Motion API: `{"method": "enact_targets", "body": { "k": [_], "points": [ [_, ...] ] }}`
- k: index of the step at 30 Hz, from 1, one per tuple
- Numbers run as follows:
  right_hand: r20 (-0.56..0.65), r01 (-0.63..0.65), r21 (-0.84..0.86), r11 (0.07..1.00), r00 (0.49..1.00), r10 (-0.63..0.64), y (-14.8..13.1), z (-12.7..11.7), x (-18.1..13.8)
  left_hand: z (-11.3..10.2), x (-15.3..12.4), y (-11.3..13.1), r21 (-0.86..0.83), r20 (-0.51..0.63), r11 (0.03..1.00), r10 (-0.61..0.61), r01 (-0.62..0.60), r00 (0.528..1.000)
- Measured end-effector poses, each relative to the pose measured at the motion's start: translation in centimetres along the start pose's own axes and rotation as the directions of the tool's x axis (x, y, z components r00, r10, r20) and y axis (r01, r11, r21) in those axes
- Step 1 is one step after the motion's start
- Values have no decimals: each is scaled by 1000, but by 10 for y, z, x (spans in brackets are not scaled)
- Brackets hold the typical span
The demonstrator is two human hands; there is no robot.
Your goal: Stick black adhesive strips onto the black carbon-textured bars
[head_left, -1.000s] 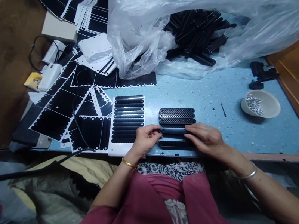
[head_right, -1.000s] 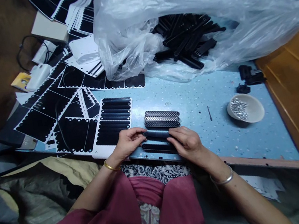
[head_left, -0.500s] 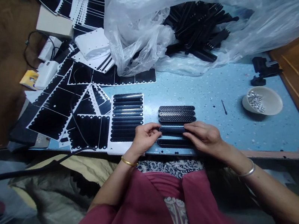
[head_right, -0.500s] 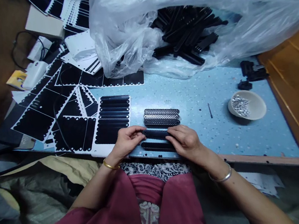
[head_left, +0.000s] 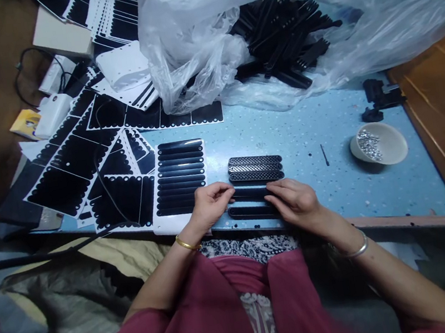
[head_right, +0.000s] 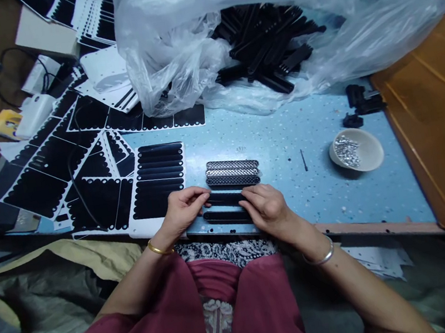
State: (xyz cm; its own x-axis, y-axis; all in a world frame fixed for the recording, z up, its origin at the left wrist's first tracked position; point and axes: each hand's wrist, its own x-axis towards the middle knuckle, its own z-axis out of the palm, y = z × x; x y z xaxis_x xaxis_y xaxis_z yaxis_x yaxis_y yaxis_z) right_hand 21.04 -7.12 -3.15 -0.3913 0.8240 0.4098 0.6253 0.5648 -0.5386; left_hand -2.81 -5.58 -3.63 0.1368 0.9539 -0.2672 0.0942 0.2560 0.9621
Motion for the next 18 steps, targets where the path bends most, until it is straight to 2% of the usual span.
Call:
{"method": "enact_targets", "body": {
  "k": [4,13,18],
  "points": [
    [-14,-10,41,999,1000,10,1,-2,2,3,1,-1,11,-32,1000,-12,13,999],
    [20,-169,170,971,986,168,7,-2,-1,2,1,1,33,-24,999,17,-17,1000],
    [34,-194,201,960,981,192,9,-3,0,2,1,2,30,-28,999,25,-24,999]
  ]
}}
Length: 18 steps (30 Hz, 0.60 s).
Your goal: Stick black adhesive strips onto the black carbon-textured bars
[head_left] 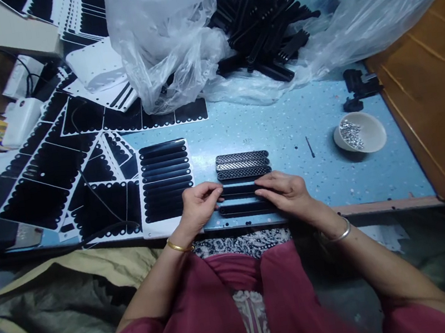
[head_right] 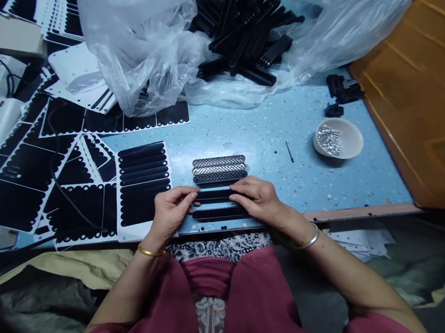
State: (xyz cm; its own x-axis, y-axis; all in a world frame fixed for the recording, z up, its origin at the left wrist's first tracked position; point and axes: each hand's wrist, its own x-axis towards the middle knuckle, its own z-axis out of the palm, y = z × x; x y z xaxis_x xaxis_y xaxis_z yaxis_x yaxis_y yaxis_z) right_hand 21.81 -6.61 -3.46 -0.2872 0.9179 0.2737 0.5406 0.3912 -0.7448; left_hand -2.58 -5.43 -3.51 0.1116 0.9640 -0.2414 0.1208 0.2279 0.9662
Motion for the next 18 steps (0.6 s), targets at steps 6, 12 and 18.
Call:
{"method": "enact_targets", "body": {
  "k": [6,12,18],
  "points": [
    [-21,34,8,999,999,-34,4,2,-2,0,0,2,-4,-3,1000,-5,5,1000],
    [-13,22,14,1000,1000,-22,7,3,-6,0,0,2,-7,7,1000,-6,6,1000],
    [-164,-165,45,985,972,170,9,-14,-23,0,0,3,-17,6,1000,-9,10,1000]
  ]
}}
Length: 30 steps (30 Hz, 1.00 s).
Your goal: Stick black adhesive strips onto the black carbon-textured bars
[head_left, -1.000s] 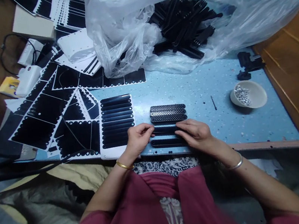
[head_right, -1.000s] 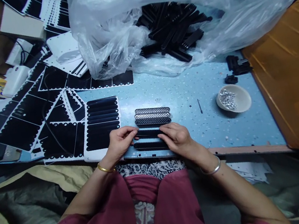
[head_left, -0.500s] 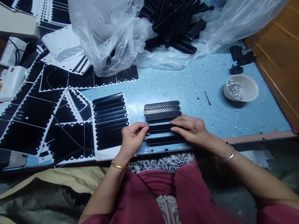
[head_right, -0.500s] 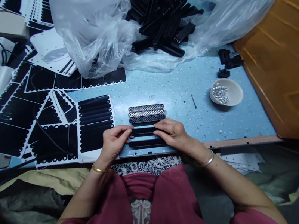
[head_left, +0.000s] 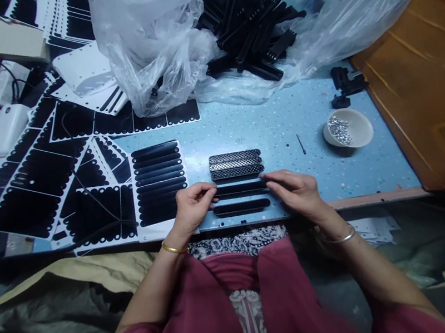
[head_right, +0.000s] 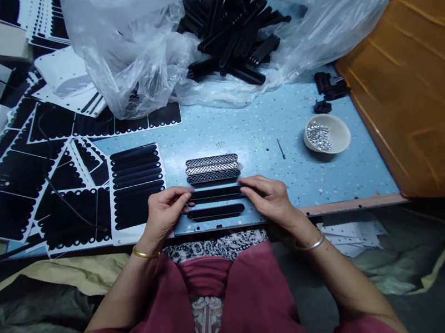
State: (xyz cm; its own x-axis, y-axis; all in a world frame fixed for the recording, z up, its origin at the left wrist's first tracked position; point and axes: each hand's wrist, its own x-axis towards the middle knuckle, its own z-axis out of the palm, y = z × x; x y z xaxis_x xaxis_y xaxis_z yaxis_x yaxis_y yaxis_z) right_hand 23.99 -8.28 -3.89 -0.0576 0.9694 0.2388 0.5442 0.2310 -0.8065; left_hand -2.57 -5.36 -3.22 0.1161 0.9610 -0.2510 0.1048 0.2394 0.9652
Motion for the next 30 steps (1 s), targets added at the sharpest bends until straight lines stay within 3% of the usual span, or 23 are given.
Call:
{"method": "enact_targets", "body": {
  "k": [3,6,9,11,13,16,19,23,30],
  "points": [
    [-140,-179,73,981,972,187,5,-7,-8,0,0,1,5,4,1000,-2,2,1000],
    [-177,-282,136,950,936,303,7,-4,-8,0,0,2,13,-1,1000,17,-17,1000],
    [-114,-265,52,963,956,269,0,5,-3,-1,0,0,55,16,996,72,-73,997],
    [-81,-200,-21,980,977,198,-5,10,2,-1,-1,-2,150,33,973,172,-175,985],
    [-74,-134,-65,989,989,130,-9,12,5,-2,-3,-3,315,58,881,353,-353,934],
    [-96,-52,-117,992,995,41,-10,12,6,-3,-5,1,580,163,560,632,-592,758],
    [-101,61,-137,989,992,-76,-8,8,3,-2,-6,11,693,325,257,723,-674,609],
    [-43,156,-130,979,986,-163,-3,3,1,3,0,22,718,454,79,699,-691,552],
    [146,206,-118,971,971,-188,10,-5,6,6,22,23,644,597,-60,662,-763,453]
  ]
}}
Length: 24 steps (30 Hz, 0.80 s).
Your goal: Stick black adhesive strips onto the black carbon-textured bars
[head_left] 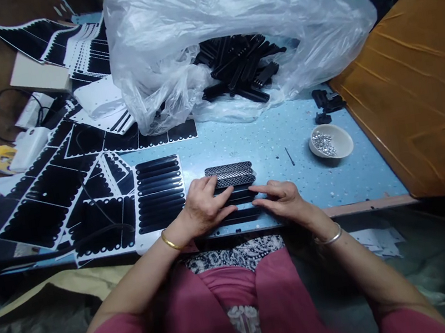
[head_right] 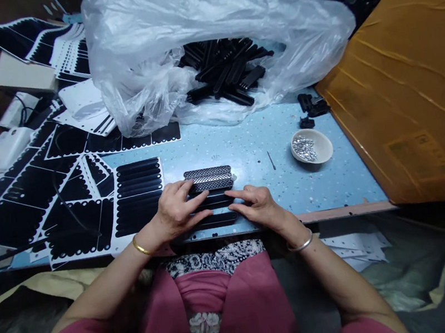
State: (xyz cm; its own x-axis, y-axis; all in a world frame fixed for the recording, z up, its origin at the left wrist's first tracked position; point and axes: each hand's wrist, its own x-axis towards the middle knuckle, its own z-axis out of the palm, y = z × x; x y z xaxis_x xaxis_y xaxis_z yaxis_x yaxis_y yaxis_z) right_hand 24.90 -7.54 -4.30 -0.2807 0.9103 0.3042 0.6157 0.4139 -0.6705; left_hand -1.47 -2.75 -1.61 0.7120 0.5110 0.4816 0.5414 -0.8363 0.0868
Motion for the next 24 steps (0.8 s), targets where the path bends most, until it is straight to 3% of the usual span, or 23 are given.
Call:
{"method": "enact_targets", "body": {
  "k": [4,11,19,24],
  "points": [
    [26,61,28,998,998,-62,5,0,2,5,3,-9,-56,3,997,57,-57,998],
    [44,111,-8,994,993,-111,12,5,2,13,5,-11,-219,154,976,52,-18,987],
    [8,170,39,985,985,-170,7,13,4,20,4,-1,-307,110,951,50,-14,993],
    [20,102,121,987,994,-106,1,16,5,24,5,4,-346,101,938,44,-7,994]
  ]
}}
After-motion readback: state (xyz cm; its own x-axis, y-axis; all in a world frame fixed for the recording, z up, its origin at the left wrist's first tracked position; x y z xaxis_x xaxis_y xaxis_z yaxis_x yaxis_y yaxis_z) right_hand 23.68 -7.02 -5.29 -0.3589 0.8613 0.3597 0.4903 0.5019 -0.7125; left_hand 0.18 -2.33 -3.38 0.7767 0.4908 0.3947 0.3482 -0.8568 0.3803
